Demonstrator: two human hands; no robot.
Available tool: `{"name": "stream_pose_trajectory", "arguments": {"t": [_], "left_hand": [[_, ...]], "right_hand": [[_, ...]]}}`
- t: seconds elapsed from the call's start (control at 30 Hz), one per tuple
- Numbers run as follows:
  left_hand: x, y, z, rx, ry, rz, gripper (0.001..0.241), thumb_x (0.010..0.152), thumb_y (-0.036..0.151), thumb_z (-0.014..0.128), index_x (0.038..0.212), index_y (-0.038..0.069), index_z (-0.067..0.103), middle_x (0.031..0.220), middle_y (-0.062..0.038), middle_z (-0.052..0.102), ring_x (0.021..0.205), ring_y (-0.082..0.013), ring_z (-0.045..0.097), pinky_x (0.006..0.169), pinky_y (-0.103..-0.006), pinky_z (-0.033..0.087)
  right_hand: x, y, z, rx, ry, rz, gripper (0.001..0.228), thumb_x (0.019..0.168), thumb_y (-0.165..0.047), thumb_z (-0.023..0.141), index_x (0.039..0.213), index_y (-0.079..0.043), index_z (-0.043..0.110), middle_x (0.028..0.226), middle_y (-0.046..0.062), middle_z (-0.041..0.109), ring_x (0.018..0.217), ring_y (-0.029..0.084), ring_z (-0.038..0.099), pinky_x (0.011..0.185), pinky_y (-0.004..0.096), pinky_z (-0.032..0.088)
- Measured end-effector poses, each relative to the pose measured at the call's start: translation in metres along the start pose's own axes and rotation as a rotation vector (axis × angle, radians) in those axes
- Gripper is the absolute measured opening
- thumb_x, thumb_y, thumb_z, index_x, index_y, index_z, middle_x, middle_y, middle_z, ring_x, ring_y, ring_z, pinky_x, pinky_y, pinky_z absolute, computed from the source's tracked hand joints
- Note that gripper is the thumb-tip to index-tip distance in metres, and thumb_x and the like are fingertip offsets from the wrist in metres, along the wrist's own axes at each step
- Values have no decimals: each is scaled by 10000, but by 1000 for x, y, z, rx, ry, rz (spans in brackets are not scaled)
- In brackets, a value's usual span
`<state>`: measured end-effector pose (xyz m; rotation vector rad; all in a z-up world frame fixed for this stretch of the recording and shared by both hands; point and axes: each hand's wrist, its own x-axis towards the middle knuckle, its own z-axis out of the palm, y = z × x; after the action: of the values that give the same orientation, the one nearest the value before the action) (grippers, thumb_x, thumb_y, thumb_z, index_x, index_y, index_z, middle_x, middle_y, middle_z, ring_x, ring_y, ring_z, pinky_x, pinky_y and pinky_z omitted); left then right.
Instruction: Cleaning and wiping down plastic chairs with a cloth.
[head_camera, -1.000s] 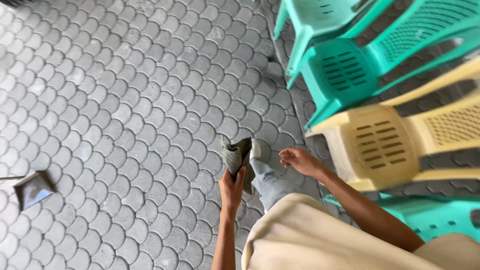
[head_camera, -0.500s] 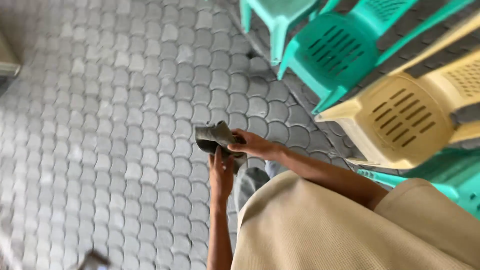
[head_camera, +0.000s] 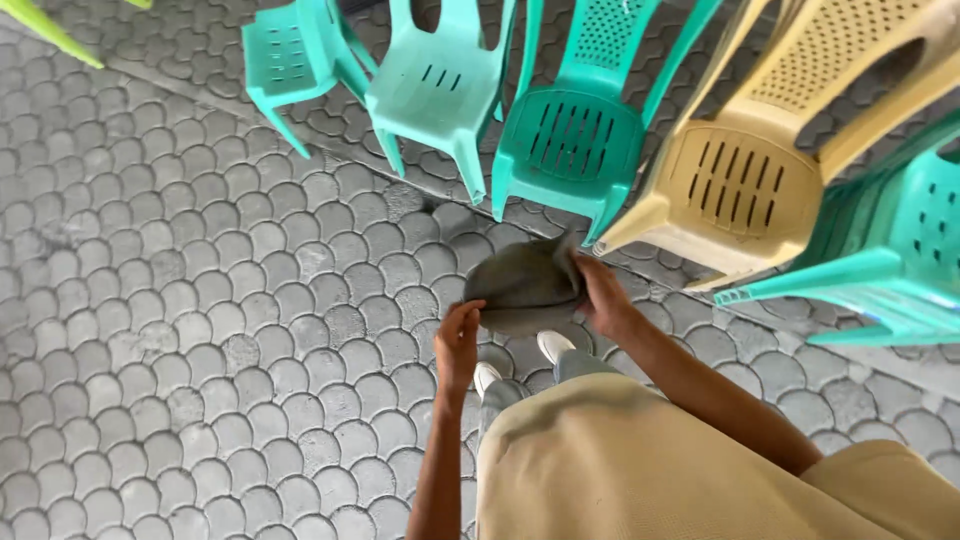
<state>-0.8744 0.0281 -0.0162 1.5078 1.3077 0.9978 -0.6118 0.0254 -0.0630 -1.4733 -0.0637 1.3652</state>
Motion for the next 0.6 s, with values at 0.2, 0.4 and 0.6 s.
{"name": "stream_pose_trajectory", "arguments": {"t": [0.2,0.4,0.6], "left_hand": [[33,-32,-48,-159,-107,15,257,1035,173,604,1224,86,754,1022,-101,681,869,-183,661,800,-316,562],[30,-25,-84,-140,-103,40,281,1039,176,611,1279,118,746,1080,-99,701,943,-193,712,833,-325,585],[54,-46,-149,-161,50,-9,301,1059,271,601,1275,125,750,943,-84,685,812,-112,578,729,-340,515]], "right_hand": [[12,24,-2,191,98,-140,250,909,-312,796,1015,-145,641,908,96,622,730,273,705,549,401,634],[28,63,-4,382,62,35,390,912,-279,786,1082,-56,515,969,92,544,812,268,654,605,368,610],[37,83,86,317,-57,58,291,900,-211,791,1007,-69,560,904,105,597,722,274,670,590,369,605]]}}
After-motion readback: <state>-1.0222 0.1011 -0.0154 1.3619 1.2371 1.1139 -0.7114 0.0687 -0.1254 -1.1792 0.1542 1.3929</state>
